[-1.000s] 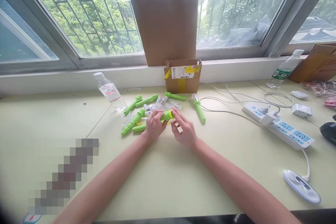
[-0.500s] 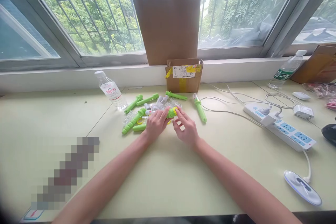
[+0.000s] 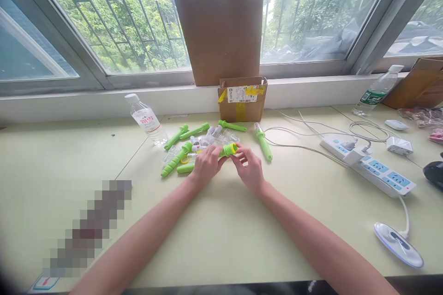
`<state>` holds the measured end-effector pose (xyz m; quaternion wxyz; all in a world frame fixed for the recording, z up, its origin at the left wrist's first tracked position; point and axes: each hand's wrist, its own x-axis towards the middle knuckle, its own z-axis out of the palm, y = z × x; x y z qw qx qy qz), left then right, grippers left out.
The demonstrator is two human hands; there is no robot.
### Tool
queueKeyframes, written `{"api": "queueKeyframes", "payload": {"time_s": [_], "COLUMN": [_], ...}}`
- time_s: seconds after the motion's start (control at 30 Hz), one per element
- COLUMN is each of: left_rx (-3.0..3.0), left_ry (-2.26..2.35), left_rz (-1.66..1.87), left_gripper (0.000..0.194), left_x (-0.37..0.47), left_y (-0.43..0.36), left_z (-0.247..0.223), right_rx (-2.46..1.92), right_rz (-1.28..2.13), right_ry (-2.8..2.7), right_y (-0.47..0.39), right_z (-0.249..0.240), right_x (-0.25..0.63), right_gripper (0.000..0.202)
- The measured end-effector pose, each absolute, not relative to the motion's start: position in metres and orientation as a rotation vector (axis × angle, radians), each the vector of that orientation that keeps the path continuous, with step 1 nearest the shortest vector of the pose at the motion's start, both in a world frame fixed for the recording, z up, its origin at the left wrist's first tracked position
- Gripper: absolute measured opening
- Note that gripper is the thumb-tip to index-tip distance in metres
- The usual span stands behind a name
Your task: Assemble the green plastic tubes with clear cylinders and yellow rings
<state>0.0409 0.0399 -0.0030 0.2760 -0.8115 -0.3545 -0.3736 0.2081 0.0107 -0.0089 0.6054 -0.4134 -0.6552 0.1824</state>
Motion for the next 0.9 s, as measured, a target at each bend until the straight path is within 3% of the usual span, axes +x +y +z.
{"api": "queueKeyframes", "payload": {"time_s": [0.57, 0.9], "left_rx": [-2.131, -2.151], "left_ry": [-0.963, -1.198], "left_rz": [-0.941, -0.938], "left_gripper": [0.023, 0.022], "left_x": [0.047, 0.056], "left_y": [0.022, 0.012], "left_z": [0.002, -0.006], "right_rx": [-0.925, -0.932], "right_rz": [0.527, 0.842], "right_ry": [-1.435, -1.346], "right_y": [0.005, 0.013], "right_z": [-0.005, -0.005], "right_x": [0.207, 0.211], "right_gripper": [0.023, 0.037]}}
